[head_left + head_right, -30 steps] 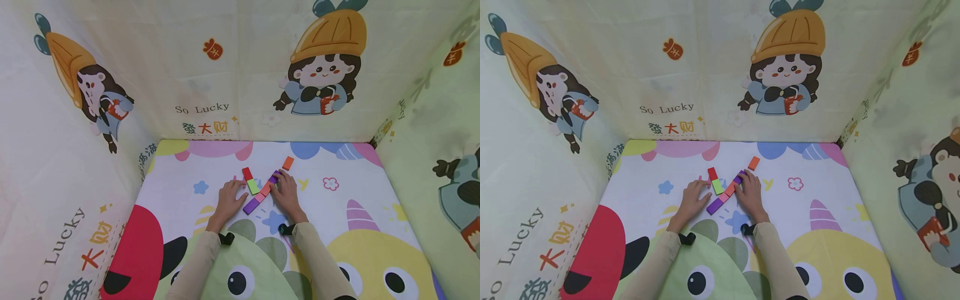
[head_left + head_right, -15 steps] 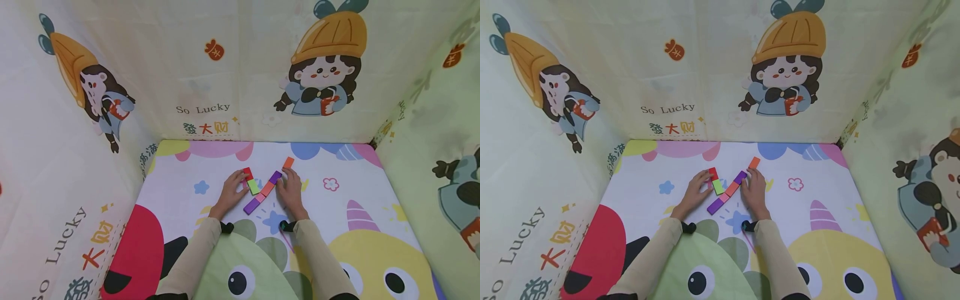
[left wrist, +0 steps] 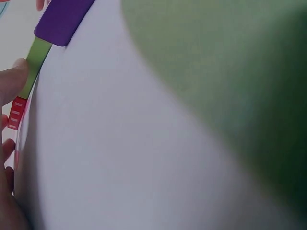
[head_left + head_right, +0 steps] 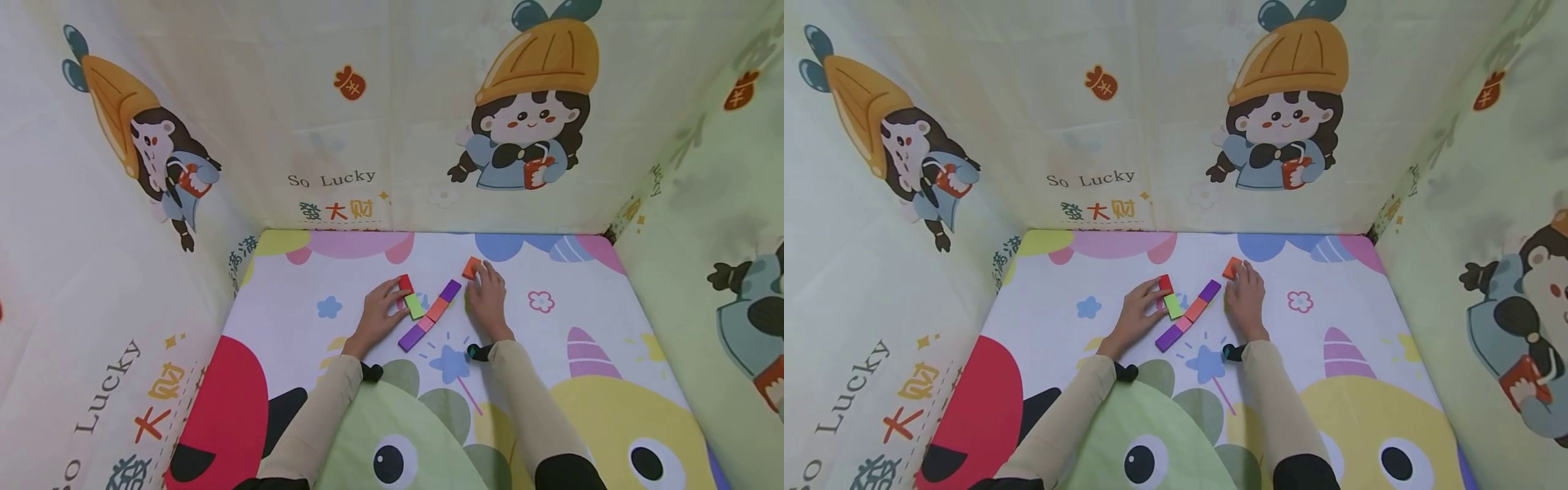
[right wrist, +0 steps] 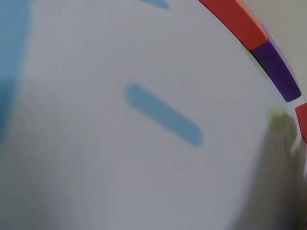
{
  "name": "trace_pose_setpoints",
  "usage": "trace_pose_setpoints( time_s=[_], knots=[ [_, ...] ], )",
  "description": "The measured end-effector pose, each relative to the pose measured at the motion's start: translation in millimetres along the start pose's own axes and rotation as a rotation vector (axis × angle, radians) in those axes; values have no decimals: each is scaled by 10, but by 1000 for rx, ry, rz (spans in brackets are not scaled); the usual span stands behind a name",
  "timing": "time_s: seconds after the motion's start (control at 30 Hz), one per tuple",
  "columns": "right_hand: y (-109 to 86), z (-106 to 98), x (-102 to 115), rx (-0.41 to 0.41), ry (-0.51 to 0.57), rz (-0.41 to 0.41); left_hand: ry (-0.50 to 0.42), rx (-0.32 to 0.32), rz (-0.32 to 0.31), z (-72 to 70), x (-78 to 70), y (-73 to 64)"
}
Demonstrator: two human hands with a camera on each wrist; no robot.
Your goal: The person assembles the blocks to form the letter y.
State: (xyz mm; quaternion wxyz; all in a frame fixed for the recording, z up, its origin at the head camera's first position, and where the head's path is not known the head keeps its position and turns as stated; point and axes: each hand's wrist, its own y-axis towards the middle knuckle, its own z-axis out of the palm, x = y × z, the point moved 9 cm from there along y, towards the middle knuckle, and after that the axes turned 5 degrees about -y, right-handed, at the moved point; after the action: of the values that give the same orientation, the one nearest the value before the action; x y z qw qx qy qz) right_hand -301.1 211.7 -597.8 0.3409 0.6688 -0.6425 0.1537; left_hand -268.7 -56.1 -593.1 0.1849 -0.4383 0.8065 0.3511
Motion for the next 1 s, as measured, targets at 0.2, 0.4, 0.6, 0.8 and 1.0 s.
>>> trace_pose_setpoints(
  time_s=[0.2, 0.4, 0.6, 0.8, 1.0],
  knots=[
    [70, 24, -32, 94, -79, -58, 1, 23, -29, 31, 45, -3],
    [107, 61, -60, 146, -121, -48, 0, 16, -48, 41, 81, -17],
    [113, 35, -67, 108, -97, -22, -9, 20, -68, 46, 112, -28],
    [93, -11, -46, 43, -100, -45, -49, 9, -67, 35, 121, -15],
    [21, -29, -73, 34, -87, 3, -56, -6, -45, 13, 102, -10]
  ],
)
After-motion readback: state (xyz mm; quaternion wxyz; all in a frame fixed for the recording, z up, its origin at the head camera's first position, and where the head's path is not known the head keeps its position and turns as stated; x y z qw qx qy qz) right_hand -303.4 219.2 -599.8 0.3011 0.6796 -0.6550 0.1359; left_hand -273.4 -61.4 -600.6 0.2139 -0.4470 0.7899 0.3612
